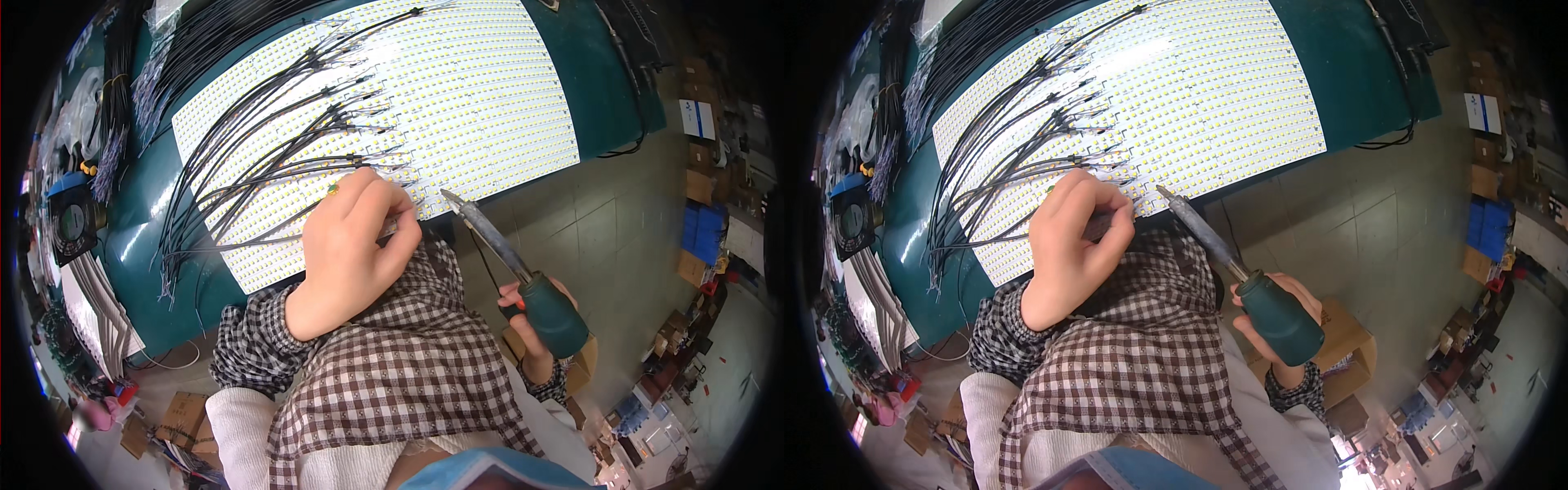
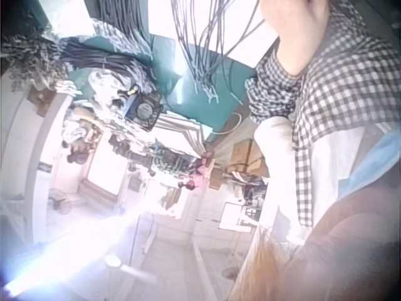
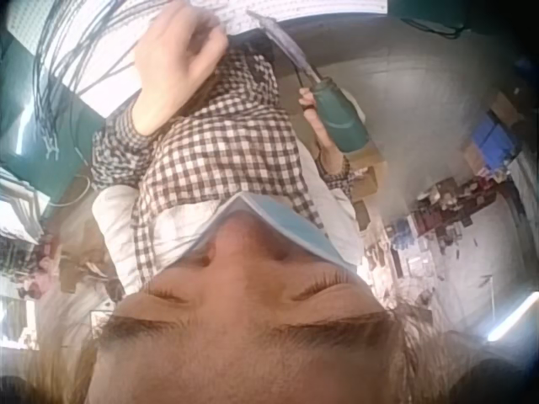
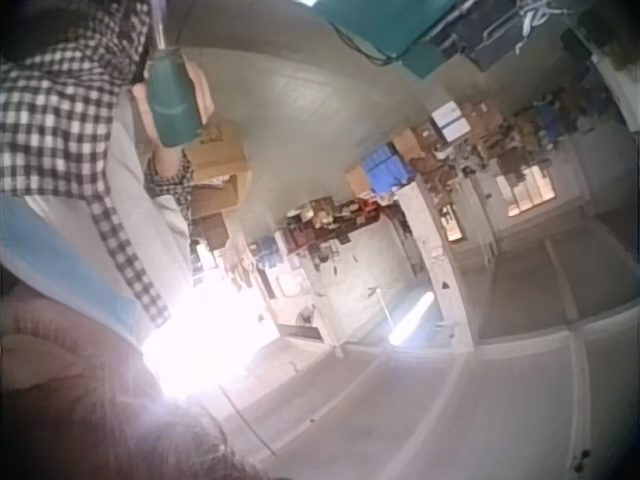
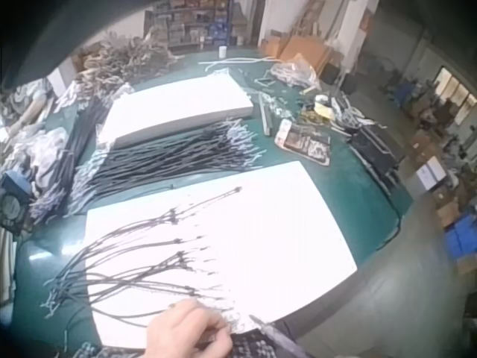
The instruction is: The person solders multiple black wires onto electrical contact points on a large LED panel using a soldering iron and solder wire.
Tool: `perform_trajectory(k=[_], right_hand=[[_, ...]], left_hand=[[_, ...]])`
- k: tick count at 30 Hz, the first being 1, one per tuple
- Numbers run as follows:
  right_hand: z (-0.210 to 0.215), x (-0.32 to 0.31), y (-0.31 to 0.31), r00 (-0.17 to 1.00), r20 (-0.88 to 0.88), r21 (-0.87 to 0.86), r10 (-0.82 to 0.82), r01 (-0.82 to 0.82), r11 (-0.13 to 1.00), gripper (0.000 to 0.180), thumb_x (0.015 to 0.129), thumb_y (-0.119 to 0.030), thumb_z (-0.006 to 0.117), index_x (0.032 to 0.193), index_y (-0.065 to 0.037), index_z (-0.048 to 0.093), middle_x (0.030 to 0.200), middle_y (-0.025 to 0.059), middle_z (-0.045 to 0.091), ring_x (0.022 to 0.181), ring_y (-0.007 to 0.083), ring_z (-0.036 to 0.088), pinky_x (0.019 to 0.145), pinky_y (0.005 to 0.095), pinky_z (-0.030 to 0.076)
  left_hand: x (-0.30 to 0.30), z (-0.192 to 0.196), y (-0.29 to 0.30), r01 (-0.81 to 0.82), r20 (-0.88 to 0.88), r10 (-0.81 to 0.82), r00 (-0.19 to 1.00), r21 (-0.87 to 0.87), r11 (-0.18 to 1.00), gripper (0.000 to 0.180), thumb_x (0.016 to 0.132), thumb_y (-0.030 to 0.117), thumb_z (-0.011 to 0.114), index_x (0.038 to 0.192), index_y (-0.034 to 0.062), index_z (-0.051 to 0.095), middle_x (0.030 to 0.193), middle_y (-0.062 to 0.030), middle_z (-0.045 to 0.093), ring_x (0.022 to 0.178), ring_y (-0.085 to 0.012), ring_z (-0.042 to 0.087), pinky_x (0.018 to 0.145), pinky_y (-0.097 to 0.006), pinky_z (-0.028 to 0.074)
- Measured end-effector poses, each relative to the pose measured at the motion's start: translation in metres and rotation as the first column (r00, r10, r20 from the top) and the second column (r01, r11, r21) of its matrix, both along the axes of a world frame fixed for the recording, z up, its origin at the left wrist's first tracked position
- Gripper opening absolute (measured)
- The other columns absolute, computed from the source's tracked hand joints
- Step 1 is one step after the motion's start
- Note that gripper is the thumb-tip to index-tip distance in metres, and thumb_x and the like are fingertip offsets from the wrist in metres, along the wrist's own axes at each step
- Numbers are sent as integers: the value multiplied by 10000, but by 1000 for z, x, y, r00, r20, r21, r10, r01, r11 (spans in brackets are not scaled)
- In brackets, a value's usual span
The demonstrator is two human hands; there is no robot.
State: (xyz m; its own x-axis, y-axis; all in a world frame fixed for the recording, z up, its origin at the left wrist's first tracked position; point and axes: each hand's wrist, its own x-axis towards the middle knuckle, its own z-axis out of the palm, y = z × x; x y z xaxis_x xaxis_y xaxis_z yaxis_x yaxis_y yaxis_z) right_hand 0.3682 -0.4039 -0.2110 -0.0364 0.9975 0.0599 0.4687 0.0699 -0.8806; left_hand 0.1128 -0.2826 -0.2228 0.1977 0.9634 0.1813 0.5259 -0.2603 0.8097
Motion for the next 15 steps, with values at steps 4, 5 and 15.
perform_trajectory(k=[4,5,15], right_hand=[[3,-2,1,1000,-23,-47,-17,16,999,324,823,-260,847,1012,-20,741,922,68,770,839,247,727,794,361,581],[2,-1,1,1000,1,-36,2,-1,999,329,825,-268,847,1010,-19,740,921,69,769,839,251,727,794,362,582],[-4,2,-9,999,36,-48,3,-2,999,415,808,-315,876,1031,2,728,897,92,741,831,292,721,793,388,584]], left_hand=[[1,-5,4,32,-37,-28,999,113,993,156,750,-10,732,809,56,604,765,-76,568,630,-249,582,552,-356,463],[1,-7,5,33,-57,-26,998,133,991,179,739,15,740,808,77,587,772,-71,561,618,-266,571,538,-385,455],[-1,-3,7,29,-81,-23,996,70,997,158,732,25,728,792,72,590,760,-80,566,632,-282,582,554,-401,462]])
